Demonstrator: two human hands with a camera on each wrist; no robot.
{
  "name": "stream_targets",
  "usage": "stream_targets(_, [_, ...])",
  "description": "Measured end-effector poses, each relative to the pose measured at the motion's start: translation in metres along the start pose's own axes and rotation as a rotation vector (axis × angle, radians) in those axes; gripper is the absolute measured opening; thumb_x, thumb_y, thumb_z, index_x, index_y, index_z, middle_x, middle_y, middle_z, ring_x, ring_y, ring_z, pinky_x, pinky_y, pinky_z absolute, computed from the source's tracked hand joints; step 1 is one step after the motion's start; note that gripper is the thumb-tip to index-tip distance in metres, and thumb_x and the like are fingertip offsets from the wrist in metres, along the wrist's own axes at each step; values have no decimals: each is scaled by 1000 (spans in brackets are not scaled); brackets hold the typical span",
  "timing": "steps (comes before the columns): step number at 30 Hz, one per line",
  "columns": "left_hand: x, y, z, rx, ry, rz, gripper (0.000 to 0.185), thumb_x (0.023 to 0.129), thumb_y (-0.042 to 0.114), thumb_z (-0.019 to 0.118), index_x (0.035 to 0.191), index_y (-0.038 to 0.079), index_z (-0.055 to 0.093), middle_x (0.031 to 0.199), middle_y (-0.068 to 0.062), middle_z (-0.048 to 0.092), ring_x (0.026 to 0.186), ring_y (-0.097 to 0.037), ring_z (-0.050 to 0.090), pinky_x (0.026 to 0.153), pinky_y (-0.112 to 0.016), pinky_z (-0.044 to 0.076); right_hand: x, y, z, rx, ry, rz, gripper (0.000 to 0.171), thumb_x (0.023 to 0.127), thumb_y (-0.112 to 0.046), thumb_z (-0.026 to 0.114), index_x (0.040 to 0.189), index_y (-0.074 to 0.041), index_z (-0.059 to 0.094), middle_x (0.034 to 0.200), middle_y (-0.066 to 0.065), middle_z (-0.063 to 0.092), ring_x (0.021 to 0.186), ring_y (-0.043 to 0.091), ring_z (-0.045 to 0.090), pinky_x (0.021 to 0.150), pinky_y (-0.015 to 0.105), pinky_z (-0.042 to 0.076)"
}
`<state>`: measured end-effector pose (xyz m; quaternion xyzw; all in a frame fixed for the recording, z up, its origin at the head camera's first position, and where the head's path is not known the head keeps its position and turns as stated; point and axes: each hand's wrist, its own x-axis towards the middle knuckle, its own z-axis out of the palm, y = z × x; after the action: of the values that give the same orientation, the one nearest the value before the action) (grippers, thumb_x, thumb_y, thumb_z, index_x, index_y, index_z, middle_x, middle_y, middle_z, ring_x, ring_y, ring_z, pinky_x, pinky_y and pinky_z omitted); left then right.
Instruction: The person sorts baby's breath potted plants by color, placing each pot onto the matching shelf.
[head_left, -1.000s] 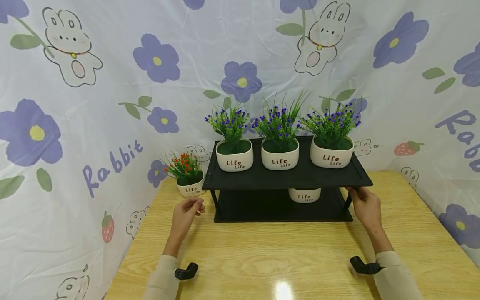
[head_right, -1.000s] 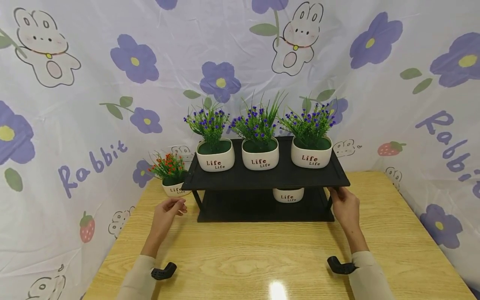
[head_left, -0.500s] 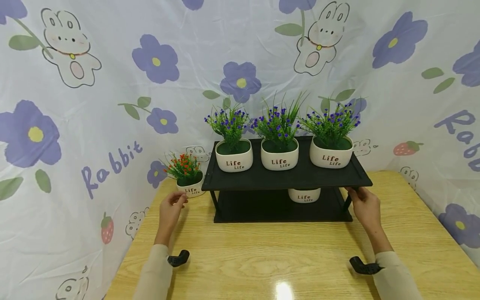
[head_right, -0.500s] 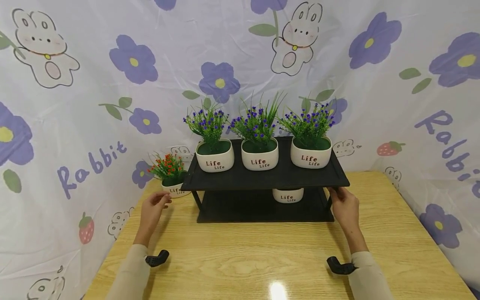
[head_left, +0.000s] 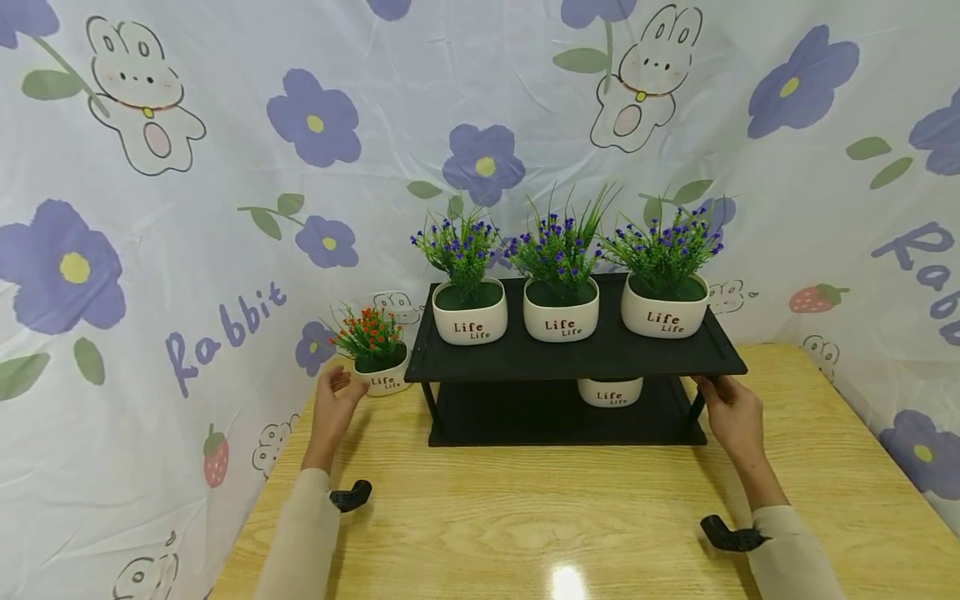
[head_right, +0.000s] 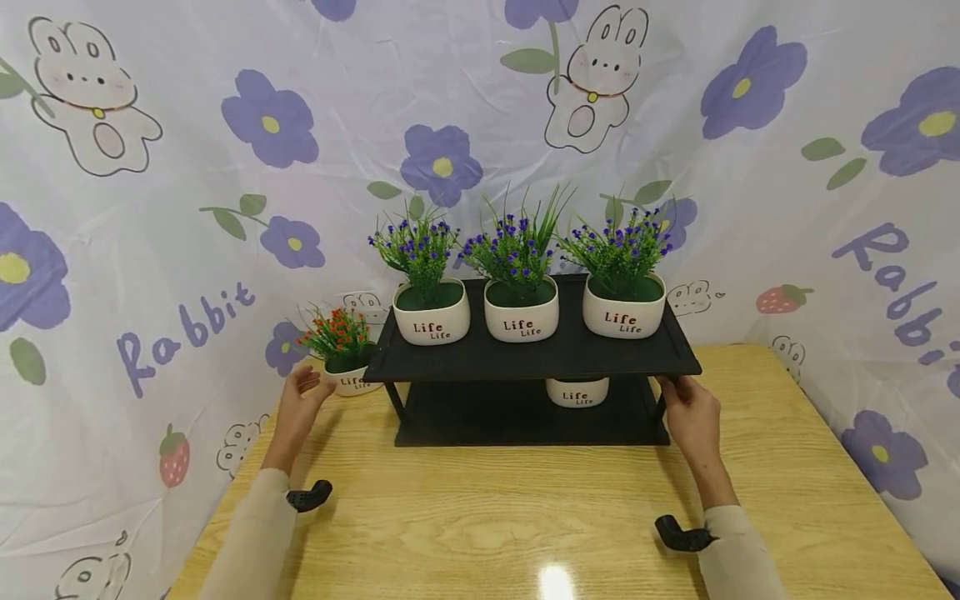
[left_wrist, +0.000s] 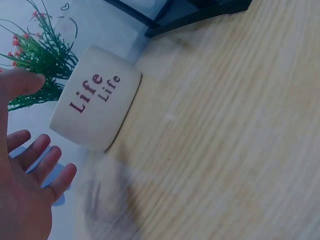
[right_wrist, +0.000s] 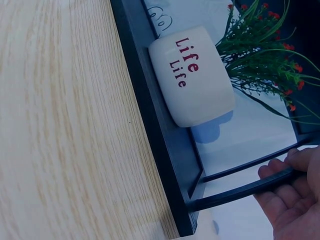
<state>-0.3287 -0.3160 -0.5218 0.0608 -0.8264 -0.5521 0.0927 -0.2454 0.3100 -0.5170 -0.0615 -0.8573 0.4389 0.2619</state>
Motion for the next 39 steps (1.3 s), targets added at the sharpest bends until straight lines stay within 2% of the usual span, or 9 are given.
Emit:
stream_targets(3, [6,0,-1,16,-42,-5,95,104,37,68,170,3,9,169,-25,26,159,-42,25,129,-58,29,0,-1,0,1,3,0,30,111,-18,59,128,1,75,120,27,76,86,-30,45,70,1,40])
stream_targets(9, [19,3,1,29,-96,-62,107,103,36,72,171,10,-6,176,-22,10,165,-41,11,131,-61,21,0,0,0,0,-2,0,31,111,-19,59,128,1,75,119,28,76,85,-30,44,70,2,40])
stream_targets(13, [24,4,3,27,-119,-88,111,102,36,73,171,11,-10,179,-20,3,166,-40,6,131,-63,20,0,0,0,-3,-5,8,31,112,-19,58,128,1,75,120,28,76,85,-30,44,71,1,40])
stream_targets(22, [30,3,12,-55,-150,-119,115,100,29,75,170,16,-15,180,-16,-8,167,-38,-4,134,-61,13,-2,-1,-1,-6,-20,21,34,112,-21,56,131,1,74,122,28,75,86,-31,43,70,1,40])
stream_targets(26, [29,7,14,-97,-169,-143,119,100,23,76,169,16,-20,179,-15,-14,167,-37,-9,134,-60,9,-2,-2,-1,3,-19,11,34,112,-21,56,130,2,74,122,28,75,87,-31,44,71,0,40])
stream_targets(29, [25,16,15,-154,-186,-157,121,99,15,76,168,15,-23,179,-16,-15,167,-39,-4,134,-59,9,-2,-2,-1,10,-18,2,33,112,-19,56,130,2,74,122,28,75,87,-30,45,71,1,40])
stream_targets(32, [22,22,17,-194,-191,-157,124,97,8,76,167,15,-25,179,-19,-12,165,-43,6,134,-60,12,-1,-2,-1,9,-15,-4,33,112,-19,56,131,2,73,121,28,75,87,-30,45,70,2,40])
stream_targets(36, [26,8,24,-130,-158,-134,125,97,14,79,168,16,-25,177,-22,-12,164,-46,10,133,-60,17,-1,-1,-1,1,-14,0,33,112,-20,56,130,1,74,121,28,76,87,-30,45,70,3,40])
stream_targets(39, [30,-8,29,-26,-108,-119,125,96,25,82,170,14,-17,175,-27,-7,162,-47,13,132,-59,21,-2,-2,-1,0,-17,8,33,112,-21,56,130,2,73,121,29,75,86,-29,45,70,3,41])
